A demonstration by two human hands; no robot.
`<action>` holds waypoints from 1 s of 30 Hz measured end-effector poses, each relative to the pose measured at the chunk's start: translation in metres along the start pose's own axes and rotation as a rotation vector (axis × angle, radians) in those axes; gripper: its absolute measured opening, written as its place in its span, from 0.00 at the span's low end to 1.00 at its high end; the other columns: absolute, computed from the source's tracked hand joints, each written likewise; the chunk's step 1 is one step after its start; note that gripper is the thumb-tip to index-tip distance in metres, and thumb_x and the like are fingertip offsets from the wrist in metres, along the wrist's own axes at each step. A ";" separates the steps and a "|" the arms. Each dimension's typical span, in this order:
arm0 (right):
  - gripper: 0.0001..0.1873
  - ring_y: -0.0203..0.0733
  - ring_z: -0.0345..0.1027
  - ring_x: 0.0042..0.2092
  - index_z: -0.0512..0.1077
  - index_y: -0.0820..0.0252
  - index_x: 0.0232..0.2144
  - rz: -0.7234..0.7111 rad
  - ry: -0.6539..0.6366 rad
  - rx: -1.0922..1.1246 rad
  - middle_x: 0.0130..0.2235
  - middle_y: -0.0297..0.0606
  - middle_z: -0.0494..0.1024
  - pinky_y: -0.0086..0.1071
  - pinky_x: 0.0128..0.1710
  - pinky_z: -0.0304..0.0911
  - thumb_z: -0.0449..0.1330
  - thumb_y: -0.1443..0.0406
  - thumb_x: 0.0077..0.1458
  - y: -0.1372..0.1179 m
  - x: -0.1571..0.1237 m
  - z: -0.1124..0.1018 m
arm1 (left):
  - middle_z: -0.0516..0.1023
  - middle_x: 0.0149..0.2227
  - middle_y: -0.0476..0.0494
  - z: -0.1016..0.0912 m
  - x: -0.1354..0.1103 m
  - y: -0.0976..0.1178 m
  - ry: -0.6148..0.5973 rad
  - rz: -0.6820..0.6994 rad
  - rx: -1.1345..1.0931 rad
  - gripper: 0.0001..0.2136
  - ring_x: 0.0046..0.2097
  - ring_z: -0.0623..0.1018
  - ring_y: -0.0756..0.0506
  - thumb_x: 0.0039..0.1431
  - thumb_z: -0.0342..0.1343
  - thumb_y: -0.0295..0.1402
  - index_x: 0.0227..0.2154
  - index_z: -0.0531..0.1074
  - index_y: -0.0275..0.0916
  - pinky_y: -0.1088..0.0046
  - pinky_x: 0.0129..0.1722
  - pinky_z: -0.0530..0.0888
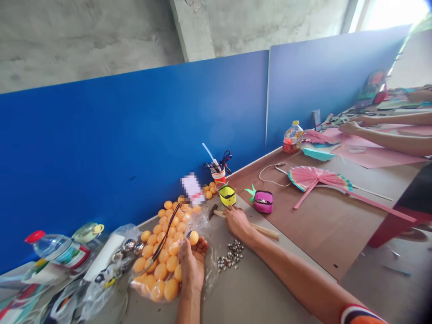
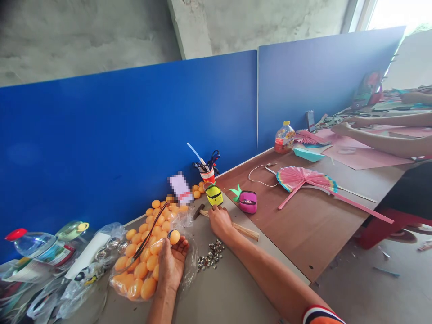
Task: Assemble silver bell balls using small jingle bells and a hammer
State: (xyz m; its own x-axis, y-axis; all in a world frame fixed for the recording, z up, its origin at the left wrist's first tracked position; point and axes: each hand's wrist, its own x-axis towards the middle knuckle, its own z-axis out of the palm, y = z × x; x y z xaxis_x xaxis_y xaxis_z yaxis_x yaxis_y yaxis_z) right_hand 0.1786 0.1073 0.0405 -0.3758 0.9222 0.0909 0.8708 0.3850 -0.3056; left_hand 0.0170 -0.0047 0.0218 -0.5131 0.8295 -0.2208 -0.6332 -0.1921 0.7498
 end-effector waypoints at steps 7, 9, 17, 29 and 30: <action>0.14 0.54 0.68 0.53 0.75 0.60 0.48 -0.117 0.172 0.138 0.51 0.52 0.76 0.42 0.52 0.60 0.56 0.68 0.62 -0.005 -0.004 0.006 | 0.81 0.29 0.44 0.000 0.002 0.000 0.040 -0.003 -0.027 0.21 0.29 0.78 0.46 0.47 0.70 0.49 0.33 0.76 0.37 0.70 0.30 0.78; 0.15 0.53 0.67 0.53 0.75 0.60 0.49 -0.169 0.183 0.181 0.50 0.50 0.77 0.42 0.53 0.59 0.56 0.68 0.62 -0.008 -0.006 0.009 | 0.79 0.28 0.46 0.001 0.002 0.001 0.050 -0.015 -0.030 0.18 0.27 0.76 0.47 0.49 0.69 0.47 0.33 0.75 0.38 0.71 0.29 0.76; 0.11 0.49 0.70 0.47 0.77 0.62 0.43 -0.315 0.184 0.240 0.43 0.46 0.79 0.40 0.49 0.60 0.57 0.70 0.60 -0.012 -0.007 0.016 | 0.80 0.32 0.45 0.006 -0.003 0.009 0.034 -0.068 -0.054 0.14 0.30 0.78 0.47 0.51 0.65 0.34 0.41 0.77 0.39 0.70 0.32 0.77; 0.07 0.47 0.74 0.42 0.78 0.64 0.36 -0.469 0.051 0.263 0.39 0.47 0.82 0.38 0.47 0.64 0.59 0.69 0.59 -0.009 -0.005 0.029 | 0.85 0.34 0.48 0.004 0.002 0.012 0.019 -0.082 -0.003 0.06 0.38 0.82 0.41 0.54 0.58 0.28 0.30 0.78 0.47 0.55 0.52 0.77; 0.07 0.46 0.74 0.42 0.78 0.64 0.36 -0.470 0.052 0.262 0.39 0.47 0.82 0.38 0.47 0.64 0.59 0.69 0.59 -0.008 -0.004 0.029 | 0.85 0.34 0.49 0.004 0.003 0.012 0.011 -0.090 0.016 0.07 0.39 0.82 0.40 0.54 0.58 0.28 0.30 0.78 0.48 0.54 0.52 0.77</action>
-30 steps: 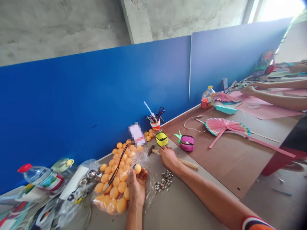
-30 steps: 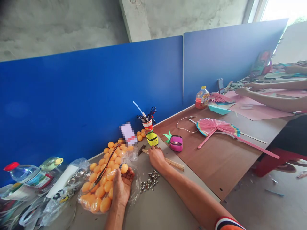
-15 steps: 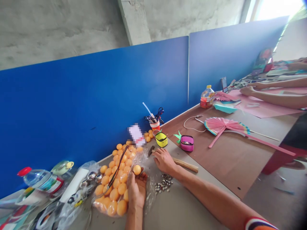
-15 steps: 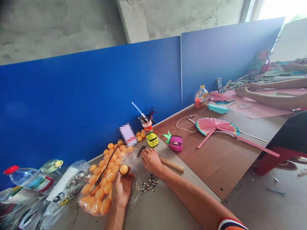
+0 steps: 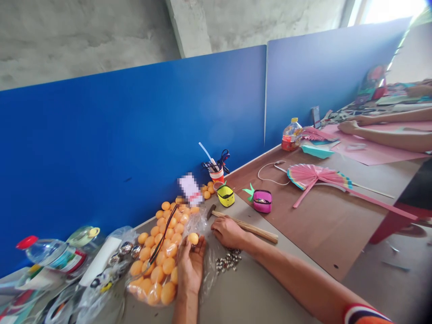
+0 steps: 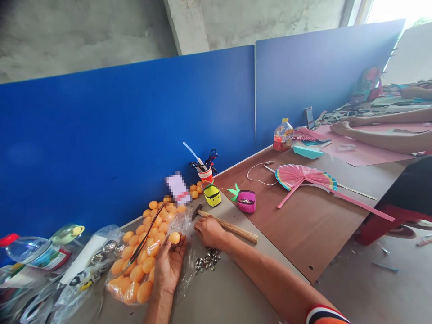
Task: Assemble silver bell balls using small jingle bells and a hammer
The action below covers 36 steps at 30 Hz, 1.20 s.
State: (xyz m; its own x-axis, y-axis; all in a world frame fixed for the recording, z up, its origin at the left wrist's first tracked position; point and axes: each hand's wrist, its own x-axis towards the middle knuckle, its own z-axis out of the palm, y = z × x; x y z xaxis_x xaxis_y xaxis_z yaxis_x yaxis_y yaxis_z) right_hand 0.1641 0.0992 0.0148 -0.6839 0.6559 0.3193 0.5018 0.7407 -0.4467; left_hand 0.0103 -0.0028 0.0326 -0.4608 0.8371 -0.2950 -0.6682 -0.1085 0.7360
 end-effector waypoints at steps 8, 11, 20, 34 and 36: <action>0.09 0.43 0.73 0.39 0.78 0.64 0.35 -0.052 -0.012 0.006 0.36 0.44 0.80 0.34 0.44 0.66 0.57 0.70 0.60 0.003 0.002 0.005 | 0.83 0.31 0.42 -0.007 0.006 -0.006 0.059 -0.039 -0.006 0.12 0.33 0.81 0.42 0.64 0.53 0.41 0.29 0.78 0.45 0.61 0.40 0.80; 0.10 0.44 0.73 0.41 0.80 0.64 0.36 -0.094 -0.059 0.039 0.37 0.44 0.82 0.34 0.45 0.66 0.57 0.71 0.58 0.002 0.002 0.003 | 0.82 0.29 0.41 -0.007 0.006 -0.007 0.071 -0.030 -0.042 0.13 0.31 0.80 0.45 0.64 0.55 0.43 0.30 0.78 0.41 0.67 0.35 0.80; 0.11 0.42 0.72 0.41 0.83 0.59 0.35 -0.231 -0.339 0.112 0.36 0.36 0.83 0.31 0.42 0.64 0.64 0.70 0.47 -0.008 -0.004 -0.022 | 0.81 0.28 0.40 -0.003 0.003 -0.003 0.088 -0.052 -0.063 0.14 0.30 0.80 0.46 0.65 0.53 0.40 0.28 0.77 0.38 0.71 0.32 0.79; 0.08 0.46 0.74 0.41 0.81 0.58 0.33 -0.194 -0.384 0.073 0.36 0.40 0.83 0.35 0.44 0.65 0.62 0.69 0.52 -0.025 -0.005 -0.009 | 0.81 0.27 0.43 0.000 -0.001 0.003 0.103 -0.122 -0.078 0.14 0.31 0.80 0.39 0.65 0.48 0.35 0.29 0.78 0.46 0.53 0.46 0.79; 0.06 0.44 0.74 0.39 0.80 0.59 0.31 -0.146 -0.391 0.193 0.35 0.39 0.83 0.32 0.42 0.66 0.63 0.70 0.51 -0.021 -0.004 -0.008 | 0.81 0.27 0.41 -0.001 0.000 0.002 0.081 -0.121 -0.079 0.14 0.31 0.80 0.41 0.65 0.48 0.35 0.26 0.76 0.44 0.55 0.46 0.80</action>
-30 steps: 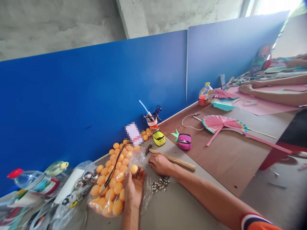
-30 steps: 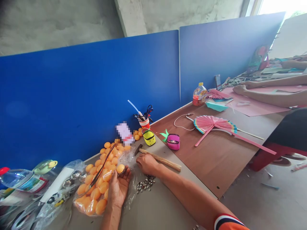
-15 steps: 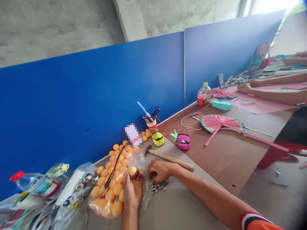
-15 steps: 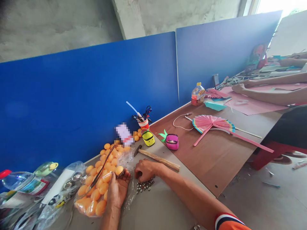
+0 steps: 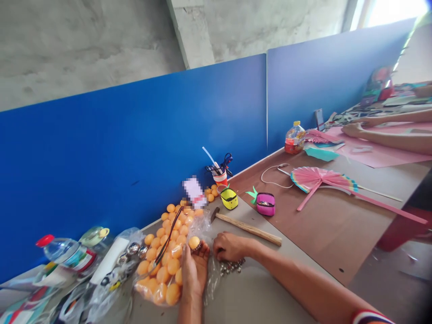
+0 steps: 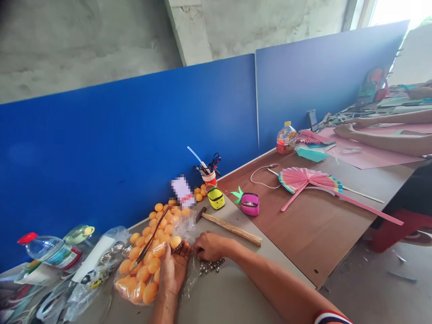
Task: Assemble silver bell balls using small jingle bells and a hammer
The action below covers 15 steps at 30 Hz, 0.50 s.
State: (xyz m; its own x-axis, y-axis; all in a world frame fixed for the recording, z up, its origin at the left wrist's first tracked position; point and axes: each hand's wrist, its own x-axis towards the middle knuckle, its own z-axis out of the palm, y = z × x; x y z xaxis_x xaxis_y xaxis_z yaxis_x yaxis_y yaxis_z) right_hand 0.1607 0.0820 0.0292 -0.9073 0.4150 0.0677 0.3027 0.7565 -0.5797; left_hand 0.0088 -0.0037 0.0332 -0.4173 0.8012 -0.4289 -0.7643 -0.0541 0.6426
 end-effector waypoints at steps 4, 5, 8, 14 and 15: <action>0.06 0.40 0.73 0.37 0.79 0.61 0.30 0.098 0.025 0.214 0.35 0.37 0.82 0.28 0.37 0.65 0.63 0.72 0.50 0.008 0.000 -0.004 | 0.81 0.26 0.42 -0.005 0.004 0.000 0.027 0.008 -0.013 0.14 0.30 0.80 0.40 0.64 0.49 0.36 0.25 0.75 0.45 0.55 0.43 0.81; 0.06 0.39 0.72 0.37 0.79 0.61 0.30 0.115 0.036 0.237 0.35 0.37 0.81 0.28 0.37 0.64 0.62 0.73 0.50 0.009 -0.001 -0.006 | 0.82 0.27 0.42 -0.007 0.005 -0.001 0.007 0.002 -0.010 0.13 0.31 0.81 0.39 0.64 0.50 0.37 0.26 0.76 0.45 0.54 0.43 0.81; 0.06 0.39 0.71 0.36 0.78 0.62 0.30 0.114 0.049 0.249 0.35 0.38 0.80 0.27 0.36 0.63 0.62 0.73 0.51 0.009 -0.003 -0.010 | 0.83 0.26 0.46 -0.011 0.007 -0.003 -0.001 0.032 0.024 0.12 0.31 0.81 0.38 0.63 0.50 0.37 0.27 0.75 0.50 0.54 0.38 0.81; 0.11 0.41 0.72 0.38 0.81 0.56 0.34 0.018 -0.014 0.176 0.39 0.38 0.80 0.28 0.39 0.66 0.67 0.71 0.45 0.002 -0.011 -0.015 | 0.83 0.28 0.43 -0.006 0.004 -0.008 -0.056 0.023 -0.005 0.11 0.31 0.82 0.40 0.64 0.50 0.35 0.30 0.76 0.45 0.58 0.38 0.82; 0.13 0.42 0.72 0.39 0.82 0.55 0.35 0.016 0.001 0.166 0.39 0.38 0.80 0.28 0.41 0.66 0.67 0.72 0.45 0.001 -0.012 -0.016 | 0.82 0.27 0.44 -0.005 0.003 -0.008 -0.031 0.053 -0.004 0.11 0.30 0.81 0.41 0.64 0.50 0.36 0.29 0.76 0.46 0.59 0.37 0.82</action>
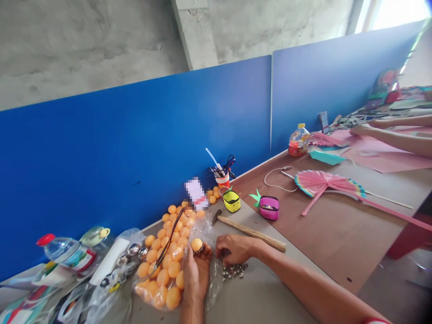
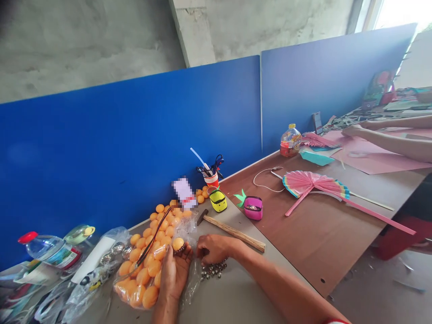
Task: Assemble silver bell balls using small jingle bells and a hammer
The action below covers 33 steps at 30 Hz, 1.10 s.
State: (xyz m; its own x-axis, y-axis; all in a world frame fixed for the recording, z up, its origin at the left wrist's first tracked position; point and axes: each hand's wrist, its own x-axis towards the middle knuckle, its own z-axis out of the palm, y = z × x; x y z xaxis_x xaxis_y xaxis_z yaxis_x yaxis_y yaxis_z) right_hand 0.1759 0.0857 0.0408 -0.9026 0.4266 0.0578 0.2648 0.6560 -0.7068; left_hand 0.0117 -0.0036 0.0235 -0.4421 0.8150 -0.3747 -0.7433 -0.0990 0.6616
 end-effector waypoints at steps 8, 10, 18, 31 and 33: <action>0.14 0.43 0.74 0.38 0.82 0.56 0.31 0.013 0.165 0.013 0.36 0.37 0.82 0.28 0.40 0.66 0.61 0.75 0.45 0.005 0.002 0.002 | 0.81 0.27 0.40 0.004 -0.002 0.002 0.029 0.017 0.001 0.13 0.29 0.80 0.43 0.66 0.50 0.34 0.28 0.76 0.39 0.66 0.32 0.80; 0.13 0.42 0.73 0.37 0.82 0.55 0.30 -0.002 0.172 -0.043 0.34 0.37 0.82 0.29 0.39 0.66 0.63 0.75 0.43 0.009 0.003 0.005 | 0.80 0.27 0.38 0.006 -0.003 0.003 0.039 0.019 -0.006 0.13 0.28 0.80 0.44 0.66 0.51 0.34 0.28 0.76 0.36 0.67 0.32 0.80; 0.08 0.45 0.73 0.38 0.80 0.60 0.29 0.033 0.076 -0.248 0.34 0.41 0.81 0.32 0.40 0.64 0.61 0.73 0.47 0.015 0.008 0.013 | 0.80 0.29 0.38 0.005 -0.001 0.002 0.041 0.011 0.029 0.11 0.30 0.80 0.43 0.63 0.55 0.37 0.29 0.77 0.38 0.62 0.38 0.79; 0.08 0.34 0.66 0.23 0.66 0.58 0.24 0.215 0.441 0.469 0.24 0.30 0.72 0.27 0.23 0.57 0.55 0.76 0.44 0.003 0.015 0.010 | 0.82 0.28 0.40 0.008 -0.004 0.003 0.010 -0.007 0.036 0.13 0.30 0.80 0.43 0.65 0.50 0.32 0.28 0.78 0.40 0.66 0.34 0.80; 0.07 0.32 0.62 0.20 0.66 0.58 0.26 0.221 0.469 0.608 0.21 0.26 0.68 0.26 0.22 0.56 0.57 0.74 0.46 0.004 0.019 0.012 | 0.83 0.31 0.39 0.007 -0.006 0.003 -0.025 0.001 0.039 0.08 0.31 0.81 0.43 0.62 0.55 0.31 0.32 0.79 0.40 0.66 0.34 0.79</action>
State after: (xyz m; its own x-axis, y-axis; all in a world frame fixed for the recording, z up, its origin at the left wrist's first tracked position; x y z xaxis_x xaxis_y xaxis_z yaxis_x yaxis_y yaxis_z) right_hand 0.1554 0.0886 0.0307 -0.5780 0.8133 0.0664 0.0672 0.1285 -0.9894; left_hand 0.0159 -0.0044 0.0324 -0.4299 0.8291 -0.3575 -0.7223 -0.0782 0.6871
